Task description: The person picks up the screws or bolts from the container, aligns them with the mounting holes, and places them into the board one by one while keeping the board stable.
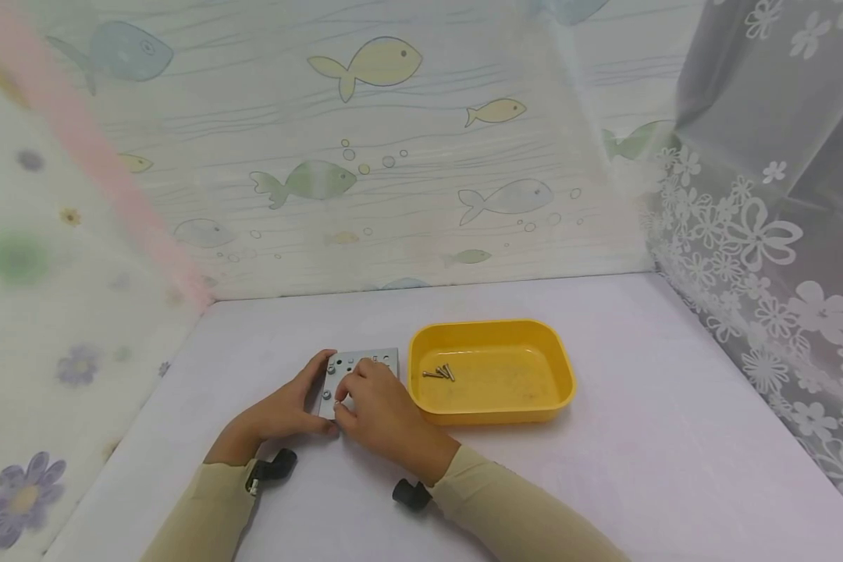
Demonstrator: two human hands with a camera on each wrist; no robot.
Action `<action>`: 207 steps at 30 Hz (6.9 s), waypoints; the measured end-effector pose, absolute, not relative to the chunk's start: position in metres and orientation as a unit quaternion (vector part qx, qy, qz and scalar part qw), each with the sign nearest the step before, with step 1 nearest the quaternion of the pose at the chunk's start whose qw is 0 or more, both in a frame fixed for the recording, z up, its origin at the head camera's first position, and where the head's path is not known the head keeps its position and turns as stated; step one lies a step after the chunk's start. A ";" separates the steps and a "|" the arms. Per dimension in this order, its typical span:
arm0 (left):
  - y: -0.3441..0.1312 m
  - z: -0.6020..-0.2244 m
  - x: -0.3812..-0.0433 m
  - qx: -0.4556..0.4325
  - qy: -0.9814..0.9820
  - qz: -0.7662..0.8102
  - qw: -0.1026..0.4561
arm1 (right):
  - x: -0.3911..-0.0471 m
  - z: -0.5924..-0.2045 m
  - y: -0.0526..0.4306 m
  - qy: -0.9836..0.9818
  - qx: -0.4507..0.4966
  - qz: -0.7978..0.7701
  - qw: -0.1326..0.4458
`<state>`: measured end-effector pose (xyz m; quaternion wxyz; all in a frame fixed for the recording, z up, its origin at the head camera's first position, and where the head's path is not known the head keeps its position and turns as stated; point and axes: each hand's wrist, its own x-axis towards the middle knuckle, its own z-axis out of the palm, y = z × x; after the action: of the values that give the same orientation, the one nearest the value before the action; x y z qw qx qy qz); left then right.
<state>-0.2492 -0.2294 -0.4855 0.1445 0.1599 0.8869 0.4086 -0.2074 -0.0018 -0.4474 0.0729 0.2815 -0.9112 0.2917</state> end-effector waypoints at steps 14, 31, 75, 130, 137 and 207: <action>-0.229 -0.486 -0.249 0.162 0.891 0.400 0.143 | -0.210 -0.448 -0.001 -0.909 0.268 0.314 0.052; -0.228 -0.485 -0.249 0.163 0.887 0.405 0.147 | -0.209 -0.443 0.002 -0.914 0.281 0.290 0.045; -0.230 -0.486 -0.250 0.166 0.886 0.409 0.139 | -0.207 -0.447 -0.003 -0.926 0.308 0.204 0.070; -0.226 -0.486 -0.249 0.178 0.881 0.415 0.141 | -0.271 -0.380 0.114 -0.885 0.314 0.320 -0.122; -0.227 -0.486 -0.249 0.174 0.882 0.414 0.146 | -0.290 -0.385 0.130 -0.877 0.302 0.340 -0.153; -0.225 -0.484 -0.246 0.153 0.891 0.402 0.145 | -0.317 -0.430 0.110 -0.890 0.273 0.274 -0.242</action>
<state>-0.2461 -0.2254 -0.4842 0.1449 0.1534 0.8911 0.4019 -0.3174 0.1096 -0.4296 -0.2421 0.2727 -0.8901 0.2735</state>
